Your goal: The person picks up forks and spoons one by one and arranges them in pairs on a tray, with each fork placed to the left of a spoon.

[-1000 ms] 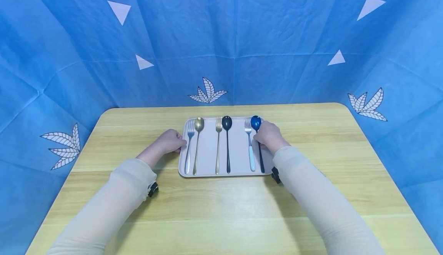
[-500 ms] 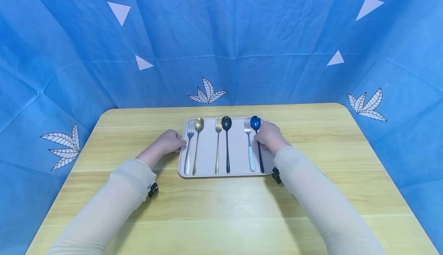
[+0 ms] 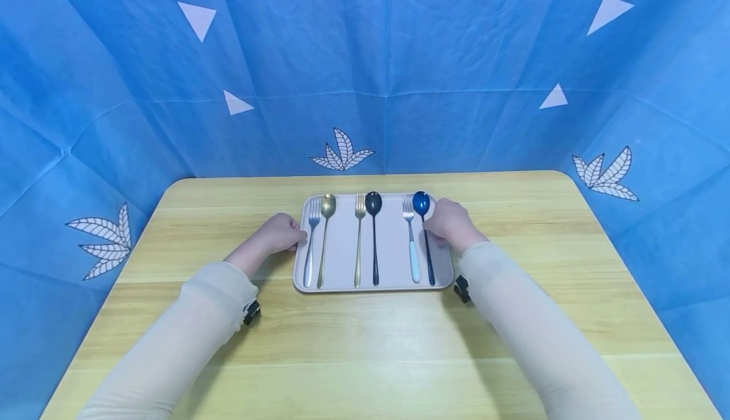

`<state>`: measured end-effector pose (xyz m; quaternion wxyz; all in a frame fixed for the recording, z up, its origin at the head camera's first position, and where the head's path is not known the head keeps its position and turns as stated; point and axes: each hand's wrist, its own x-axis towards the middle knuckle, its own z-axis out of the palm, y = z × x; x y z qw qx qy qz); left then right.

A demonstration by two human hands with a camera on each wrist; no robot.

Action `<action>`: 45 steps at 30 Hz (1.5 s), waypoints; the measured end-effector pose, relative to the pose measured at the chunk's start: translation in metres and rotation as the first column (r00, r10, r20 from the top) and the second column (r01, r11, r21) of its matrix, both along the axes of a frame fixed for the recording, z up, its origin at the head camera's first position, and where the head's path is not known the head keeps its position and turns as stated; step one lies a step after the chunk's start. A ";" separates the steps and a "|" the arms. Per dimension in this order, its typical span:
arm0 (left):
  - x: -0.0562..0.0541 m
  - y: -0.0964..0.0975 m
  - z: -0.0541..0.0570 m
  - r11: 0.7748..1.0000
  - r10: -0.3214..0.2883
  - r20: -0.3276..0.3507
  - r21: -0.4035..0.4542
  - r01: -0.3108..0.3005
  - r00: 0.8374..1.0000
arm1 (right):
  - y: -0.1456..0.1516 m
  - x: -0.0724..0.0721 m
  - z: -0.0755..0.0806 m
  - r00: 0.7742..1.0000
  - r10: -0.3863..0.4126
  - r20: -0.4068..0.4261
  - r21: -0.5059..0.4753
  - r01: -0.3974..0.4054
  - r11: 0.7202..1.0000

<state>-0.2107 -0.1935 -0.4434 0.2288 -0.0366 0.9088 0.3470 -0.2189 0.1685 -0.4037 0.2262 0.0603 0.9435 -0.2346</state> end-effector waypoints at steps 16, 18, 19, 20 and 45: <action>0.000 0.001 -0.001 1.000 0.012 -0.004 -0.007 -0.012 1.000 | 0.014 -0.002 0.009 1.000 0.017 0.019 0.066 -0.018 0.998; 0.001 0.001 0.000 1.000 0.013 0.000 -0.009 -0.013 1.000 | 0.015 -0.002 0.010 1.000 0.023 0.018 0.063 -0.024 0.998; 0.001 0.001 0.000 1.000 0.013 0.001 -0.010 -0.013 1.000 | 0.016 -0.002 0.011 1.000 0.026 0.016 0.064 -0.027 0.998; 0.001 0.001 0.001 1.000 0.013 0.003 -0.010 -0.013 1.000 | 0.017 -0.002 0.011 1.000 0.027 0.014 0.066 -0.027 0.997; 0.002 0.001 0.001 1.000 0.025 0.007 0.014 -0.025 1.000 | 0.024 0.001 0.002 0.999 0.016 0.029 0.061 -0.018 0.998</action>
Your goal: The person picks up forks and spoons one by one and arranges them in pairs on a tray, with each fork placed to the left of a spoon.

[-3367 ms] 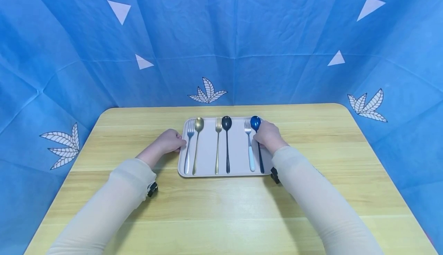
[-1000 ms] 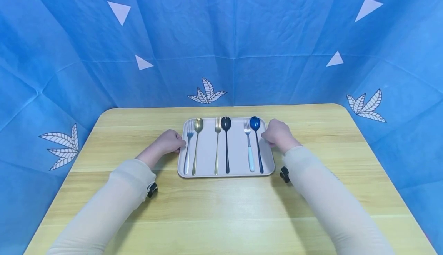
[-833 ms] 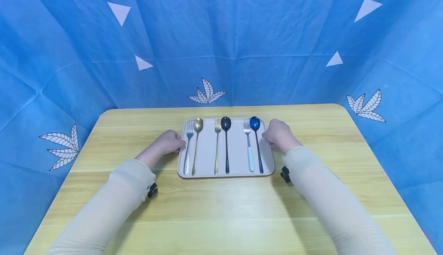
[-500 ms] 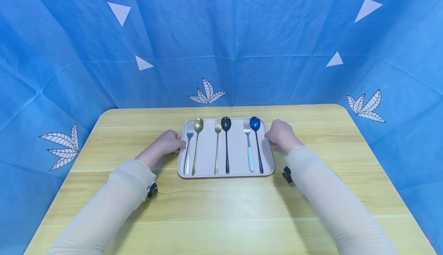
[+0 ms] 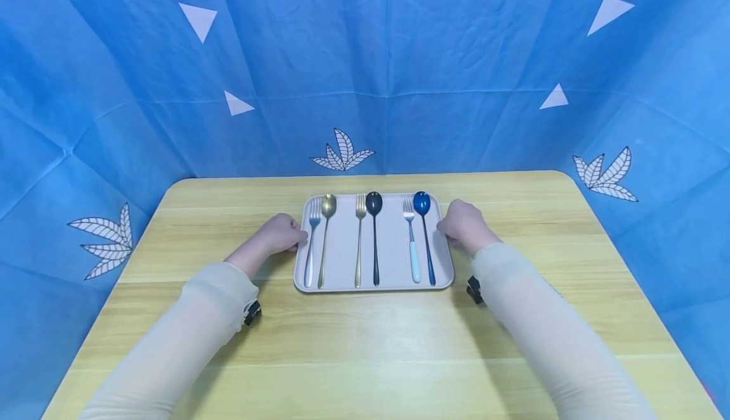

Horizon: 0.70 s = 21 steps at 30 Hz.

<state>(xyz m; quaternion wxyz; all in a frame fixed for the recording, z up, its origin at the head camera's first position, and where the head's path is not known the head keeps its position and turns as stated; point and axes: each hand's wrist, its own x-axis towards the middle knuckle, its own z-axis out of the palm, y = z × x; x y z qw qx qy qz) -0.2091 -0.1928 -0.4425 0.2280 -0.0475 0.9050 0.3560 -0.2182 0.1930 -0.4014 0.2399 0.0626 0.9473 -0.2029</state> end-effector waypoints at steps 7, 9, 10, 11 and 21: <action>-0.001 0.000 -0.003 1.000 0.010 0.012 -0.001 -0.010 1.000 | 0.002 -0.002 -0.011 1.000 0.031 0.002 -0.015 -0.031 0.999; -0.001 0.001 -0.003 1.000 0.011 0.016 -0.003 -0.011 1.000 | 0.003 -0.002 -0.014 0.999 0.038 -0.001 -0.024 -0.038 0.999; -0.002 0.001 -0.003 1.000 0.011 0.017 -0.005 -0.011 1.000 | 0.003 -0.002 -0.015 0.999 0.037 -0.007 -0.027 -0.037 0.999; -0.002 0.001 -0.002 1.000 0.012 0.016 -0.005 -0.012 1.000 | 0.004 -0.001 -0.016 0.999 0.037 -0.013 -0.029 -0.038 0.999; -0.003 0.000 -0.001 1.000 0.012 0.019 -0.019 -0.012 1.000 | 0.005 0.000 -0.019 0.999 0.038 -0.034 -0.072 -0.040 0.997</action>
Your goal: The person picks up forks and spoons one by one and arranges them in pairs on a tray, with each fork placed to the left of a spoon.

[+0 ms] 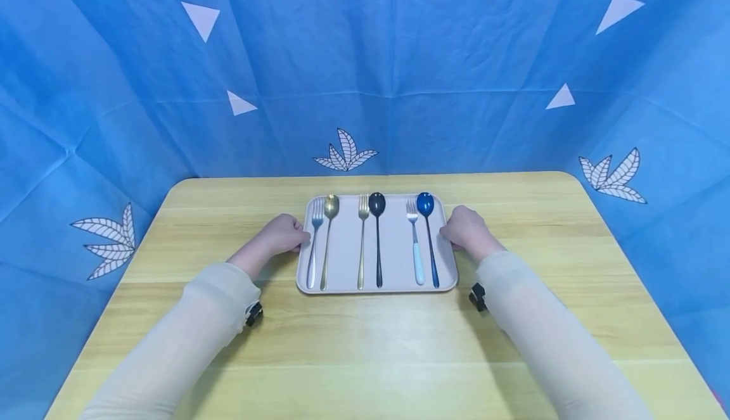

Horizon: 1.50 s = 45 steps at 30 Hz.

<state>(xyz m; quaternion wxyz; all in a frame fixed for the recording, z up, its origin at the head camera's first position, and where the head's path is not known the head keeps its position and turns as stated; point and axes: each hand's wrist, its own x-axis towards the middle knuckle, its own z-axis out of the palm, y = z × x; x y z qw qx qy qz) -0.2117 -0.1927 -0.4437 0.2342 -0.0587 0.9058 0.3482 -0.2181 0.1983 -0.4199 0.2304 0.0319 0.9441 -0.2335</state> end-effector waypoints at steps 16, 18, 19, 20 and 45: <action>0.004 0.003 -0.001 1.000 0.007 -0.031 -0.013 -0.008 1.000 | -0.001 0.003 -0.002 1.000 -0.026 0.000 -0.024 0.026 0.999; 0.004 0.004 0.000 1.000 0.003 -0.027 -0.019 -0.003 1.000 | -0.001 0.003 -0.001 1.000 -0.027 0.006 -0.027 0.027 0.999; 0.004 0.004 0.001 1.000 -0.001 -0.027 -0.023 0.000 1.000 | 0.000 0.003 -0.001 1.000 -0.025 0.008 -0.028 0.025 0.999; 0.004 0.004 0.001 1.000 -0.005 -0.026 -0.026 0.004 1.000 | 0.000 0.003 -0.001 1.000 -0.025 0.009 -0.028 0.025 0.999; 0.008 0.006 0.007 0.999 -0.013 -0.017 -0.037 0.012 1.000 | 0.001 0.002 -0.001 0.999 -0.036 0.027 -0.044 0.037 0.998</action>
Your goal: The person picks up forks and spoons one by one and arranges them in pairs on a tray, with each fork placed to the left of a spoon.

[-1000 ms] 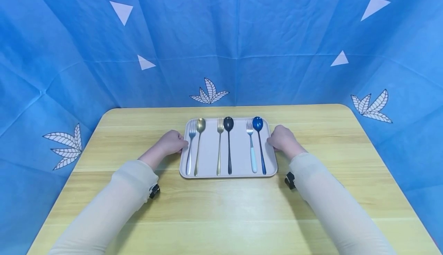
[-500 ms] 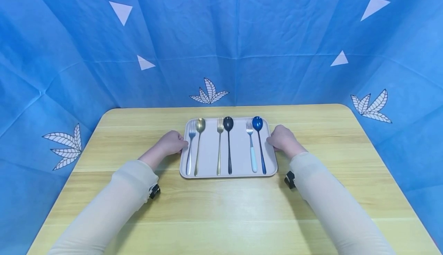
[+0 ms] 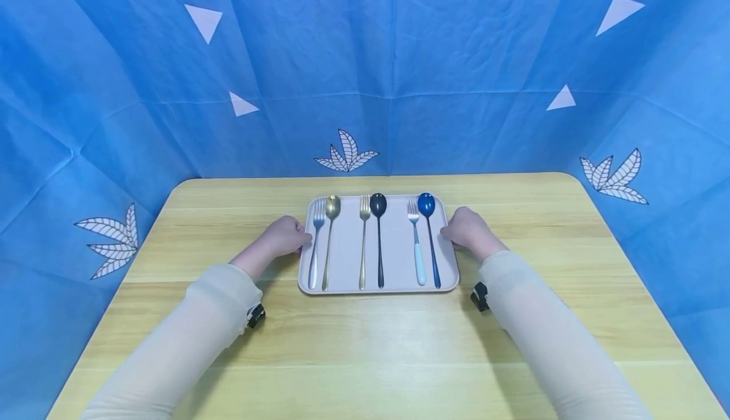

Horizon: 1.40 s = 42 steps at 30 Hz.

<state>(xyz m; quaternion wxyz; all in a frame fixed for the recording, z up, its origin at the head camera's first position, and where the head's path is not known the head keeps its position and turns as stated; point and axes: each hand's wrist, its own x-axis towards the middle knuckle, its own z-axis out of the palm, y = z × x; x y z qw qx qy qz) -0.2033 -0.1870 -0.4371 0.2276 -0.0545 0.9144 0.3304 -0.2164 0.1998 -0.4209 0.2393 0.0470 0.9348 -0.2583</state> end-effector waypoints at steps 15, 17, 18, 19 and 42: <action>-0.002 -0.003 -0.010 1.000 0.019 -0.023 0.007 -0.019 1.000 | 0.002 -0.002 -0.004 1.000 -0.006 -0.006 -0.021 0.006 1.000; -0.001 -0.004 -0.012 1.000 0.028 -0.027 0.014 -0.028 0.999 | 0.001 -0.003 -0.006 1.000 -0.004 -0.013 -0.024 0.004 1.000; -0.001 -0.005 -0.012 0.999 0.033 -0.029 0.017 -0.033 0.999 | 0.001 -0.003 -0.006 1.000 -0.004 -0.014 -0.023 0.003 1.000; 0.000 -0.005 -0.012 0.999 0.039 -0.032 0.021 -0.038 0.999 | 0.000 -0.002 -0.006 1.000 -0.003 -0.019 -0.022 0.003 1.000; 0.024 -0.019 0.019 0.999 -0.048 -0.148 0.011 0.050 0.988 | 0.023 0.016 0.037 0.988 0.115 -0.106 0.066 -0.108 0.992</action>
